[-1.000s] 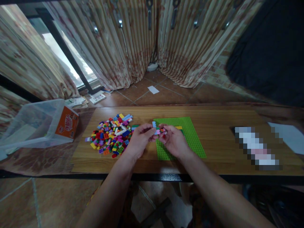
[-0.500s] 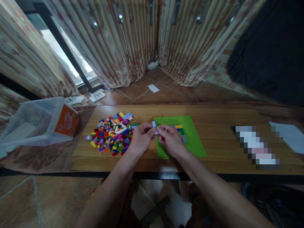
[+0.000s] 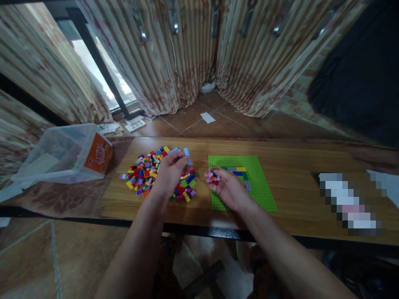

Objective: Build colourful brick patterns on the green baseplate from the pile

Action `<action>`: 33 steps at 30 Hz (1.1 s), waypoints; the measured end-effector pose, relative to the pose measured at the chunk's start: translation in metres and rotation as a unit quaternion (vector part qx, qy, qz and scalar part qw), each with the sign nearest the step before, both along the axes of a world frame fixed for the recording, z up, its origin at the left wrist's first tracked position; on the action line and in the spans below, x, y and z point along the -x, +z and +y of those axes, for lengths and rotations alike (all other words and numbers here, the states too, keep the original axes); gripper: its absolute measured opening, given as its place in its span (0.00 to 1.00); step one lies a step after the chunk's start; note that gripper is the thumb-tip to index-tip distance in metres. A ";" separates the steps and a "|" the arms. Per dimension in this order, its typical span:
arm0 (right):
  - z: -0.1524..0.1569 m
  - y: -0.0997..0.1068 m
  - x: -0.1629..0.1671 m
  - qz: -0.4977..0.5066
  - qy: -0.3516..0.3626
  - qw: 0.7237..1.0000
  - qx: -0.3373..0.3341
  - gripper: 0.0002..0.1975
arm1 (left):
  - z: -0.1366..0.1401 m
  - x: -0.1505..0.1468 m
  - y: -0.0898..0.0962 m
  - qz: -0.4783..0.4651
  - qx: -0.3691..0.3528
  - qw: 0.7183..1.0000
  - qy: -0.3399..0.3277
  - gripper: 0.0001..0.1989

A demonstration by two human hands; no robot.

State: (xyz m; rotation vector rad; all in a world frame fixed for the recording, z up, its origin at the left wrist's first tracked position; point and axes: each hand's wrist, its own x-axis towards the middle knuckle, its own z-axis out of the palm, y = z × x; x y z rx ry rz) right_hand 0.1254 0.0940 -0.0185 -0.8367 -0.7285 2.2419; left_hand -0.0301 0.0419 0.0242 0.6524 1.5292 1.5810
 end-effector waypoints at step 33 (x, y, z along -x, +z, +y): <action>-0.015 0.019 0.055 -0.048 -0.031 0.976 -0.210 0.15 | -0.020 0.033 0.011 -0.004 -0.015 0.999 0.031 0.04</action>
